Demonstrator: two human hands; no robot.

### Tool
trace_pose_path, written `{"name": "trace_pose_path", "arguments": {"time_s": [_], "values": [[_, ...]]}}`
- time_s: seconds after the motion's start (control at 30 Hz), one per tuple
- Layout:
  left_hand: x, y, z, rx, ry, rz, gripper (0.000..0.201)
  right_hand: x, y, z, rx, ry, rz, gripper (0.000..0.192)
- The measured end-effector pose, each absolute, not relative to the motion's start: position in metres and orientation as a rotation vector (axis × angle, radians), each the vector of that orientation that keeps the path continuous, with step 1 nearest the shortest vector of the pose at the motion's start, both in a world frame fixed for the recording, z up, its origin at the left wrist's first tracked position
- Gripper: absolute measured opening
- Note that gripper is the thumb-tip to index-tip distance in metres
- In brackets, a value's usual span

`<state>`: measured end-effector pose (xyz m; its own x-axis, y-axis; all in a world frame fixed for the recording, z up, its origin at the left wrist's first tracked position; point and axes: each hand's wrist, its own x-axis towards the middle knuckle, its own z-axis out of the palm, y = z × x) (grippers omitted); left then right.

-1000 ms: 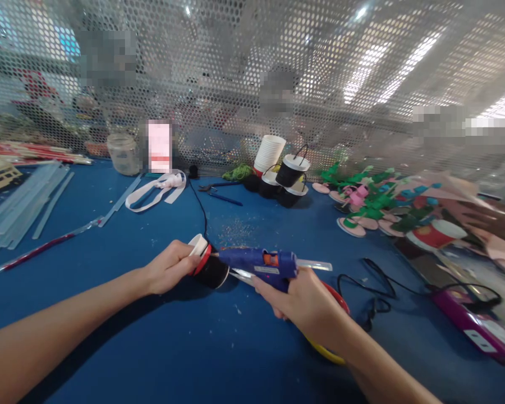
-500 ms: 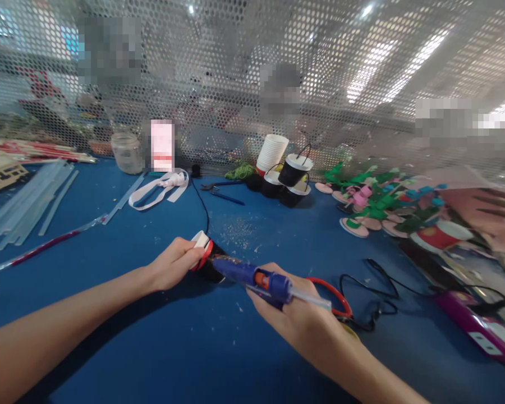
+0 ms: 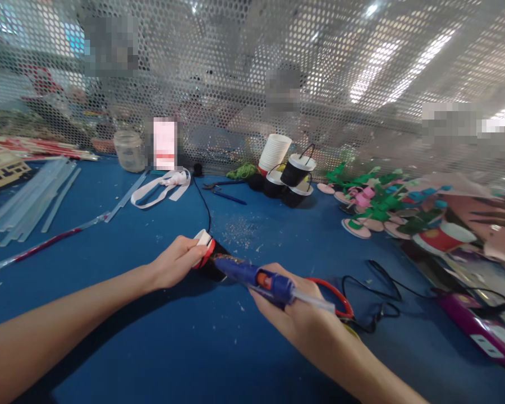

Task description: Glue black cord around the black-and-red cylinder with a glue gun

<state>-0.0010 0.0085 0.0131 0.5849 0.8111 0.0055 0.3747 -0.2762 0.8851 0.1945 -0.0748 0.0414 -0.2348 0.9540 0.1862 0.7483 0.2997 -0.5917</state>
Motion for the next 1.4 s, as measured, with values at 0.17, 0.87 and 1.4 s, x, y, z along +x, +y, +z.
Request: {"name": "trace_pose_path", "arguments": {"time_s": [0.17,0.87,1.4], "values": [[-0.002,0.008,0.014,1.926,0.958,0.577,0.029,0.198,-0.063,0.04,-1.619,-1.891,0.606,0.01],[-0.004,0.006,0.016,1.983,0.925,0.642,0.03,0.235,0.005,0.029,-1.936,-1.614,0.633,0.035],[-0.002,-0.002,0.025,2.257,0.638,0.715,0.029,0.17,0.008,0.035,-1.336,-1.674,1.466,0.052]]}}
